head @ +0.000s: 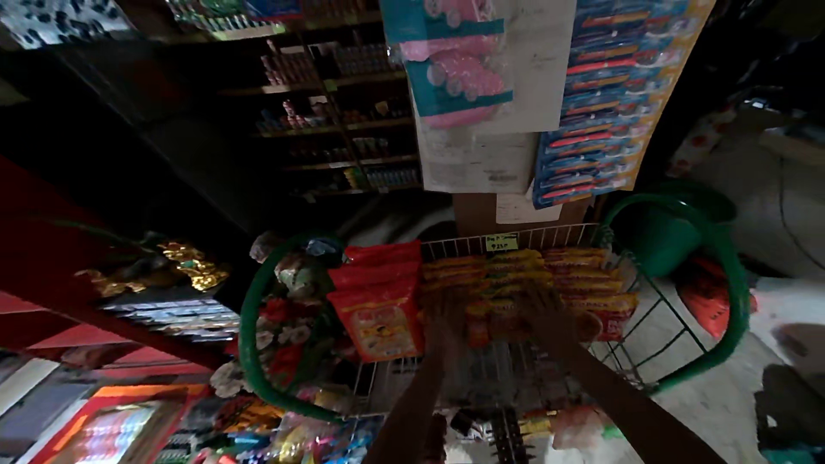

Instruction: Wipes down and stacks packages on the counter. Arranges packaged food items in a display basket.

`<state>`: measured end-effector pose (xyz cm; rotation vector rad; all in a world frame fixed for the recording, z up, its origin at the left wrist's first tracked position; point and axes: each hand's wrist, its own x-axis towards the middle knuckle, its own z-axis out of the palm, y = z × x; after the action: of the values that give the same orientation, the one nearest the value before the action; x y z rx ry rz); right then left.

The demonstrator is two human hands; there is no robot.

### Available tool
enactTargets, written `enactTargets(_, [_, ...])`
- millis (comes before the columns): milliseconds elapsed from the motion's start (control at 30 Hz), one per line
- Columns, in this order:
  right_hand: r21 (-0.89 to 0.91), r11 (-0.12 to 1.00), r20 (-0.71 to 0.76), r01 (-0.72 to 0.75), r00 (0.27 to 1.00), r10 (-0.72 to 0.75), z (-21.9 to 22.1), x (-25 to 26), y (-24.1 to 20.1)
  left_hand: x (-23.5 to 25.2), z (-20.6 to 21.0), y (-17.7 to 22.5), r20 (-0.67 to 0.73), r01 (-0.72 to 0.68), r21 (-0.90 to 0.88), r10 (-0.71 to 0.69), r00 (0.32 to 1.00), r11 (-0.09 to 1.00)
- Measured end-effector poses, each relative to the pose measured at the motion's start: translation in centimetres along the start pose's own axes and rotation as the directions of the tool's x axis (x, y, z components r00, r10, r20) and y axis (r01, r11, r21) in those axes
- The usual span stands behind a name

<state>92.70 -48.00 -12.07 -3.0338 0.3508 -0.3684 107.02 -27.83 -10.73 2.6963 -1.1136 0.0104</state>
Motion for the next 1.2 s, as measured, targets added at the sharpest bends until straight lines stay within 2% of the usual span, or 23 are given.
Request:
enactTargets(67, [0.021, 1.000, 0.052, 0.015, 0.999, -0.016, 0.3, 0.1, 0.8, -0.1, -0.4, 0.1, 0.035, 0.004, -0.011, -0.003, 0.999, 1.000])
enactTargets(100, [0.033, 0.999, 0.053, 0.030, 0.998, -0.031, 0.1, 0.2, 1.0, -0.4, -0.5, 0.4, 0.009, -0.021, -0.011, 0.021, 1.000, 1.000])
enactTargets(167, [0.064, 0.996, -0.022, 0.063, 0.998, -0.061, -0.4, -0.1, 0.9, -1.4, 0.1, 1.4, -0.125, -0.147, 0.017, 0.148, 0.981, 0.989])
enactTargets(233, [0.147, 0.985, -0.149, 0.087, 0.987, -0.065, -1.2, -1.3, 1.1, -2.2, 0.5, 3.1, -0.191, -0.274, 0.015, 0.272, 0.943, 0.962])
enactTargets(300, [0.276, 0.961, -0.262, 0.000, 0.962, 0.076, -2.5, -3.4, 1.6, -2.7, 0.3, 5.0, -0.152, -0.339, 0.012, 0.337, 0.929, 0.941])
enactTargets(400, [0.454, 0.816, -0.095, -0.357, 0.892, 0.443, -4.5, -6.6, 3.4, -2.5, 0.8, 6.4, -0.035, -0.337, 0.010, 0.337, 0.941, 0.941])
enactTargets(467, [0.479, 0.726, 0.029, -0.493, 0.836, 0.548, -4.1, -8.0, 5.0, -2.3, 1.0, 6.9, 0.061, -0.303, 0.004, 0.303, 0.951, 0.953])
enactTargets(533, [0.467, 0.713, 0.092, -0.523, 0.831, 0.548, -3.1, -8.4, 6.3, -2.2, 1.3, 7.0, 0.079, -0.316, 0.019, 0.314, 0.946, 0.949])
enactTargets(600, [0.448, 0.751, 0.056, -0.486, 0.853, 0.519, -2.0, -7.9, 7.3, -2.1, 1.8, 7.1, 0.072, -0.349, 0.050, 0.345, 0.936, 0.936])
enactTargets(700, [0.440, 0.774, -0.013, -0.456, 0.858, 0.513, -1.6, -7.2, 7.8, -1.9, 1.6, 8.0, 0.161, -0.340, 0.090, 0.324, 0.932, 0.936])
enactTargets(800, [0.443, 0.757, 0.039, -0.480, 0.854, 0.518, -2.2, -7.7, 7.8, -1.7, 1.9, 8.4, 0.186, -0.320, 0.092, 0.299, 0.936, 0.943])
enactTargets(900, [0.517, 0.736, 0.026, -0.437, 0.867, 0.497, -2.7, -9.1, 7.2, -1.9, 3.3, 7.9, 0.030, -0.356, 0.107, 0.355, 0.934, 0.928])
enactTargets(1033, [0.641, 0.662, 0.010, -0.388, 0.867, 0.498, -4.6, -11.3, 6.0, -2.3, 3.3, 8.0, -0.048, -0.355, 0.104, 0.362, 0.931, 0.929])
enactTargets(1133, [0.686, 0.633, -0.006, -0.358, 0.868, 0.497, -5.4, -13.6, 5.1, -4.4, 0.7, 8.6, -0.171, -0.262, -0.057, 0.249, 0.953, 0.964])
enactTargets(1200, [0.689, 0.628, -0.035, -0.362, 0.849, 0.528, -5.4, -15.2, 4.6, -6.2, -0.2, 7.7, -0.333, -0.205, -0.205, 0.129, 0.934, 0.957])
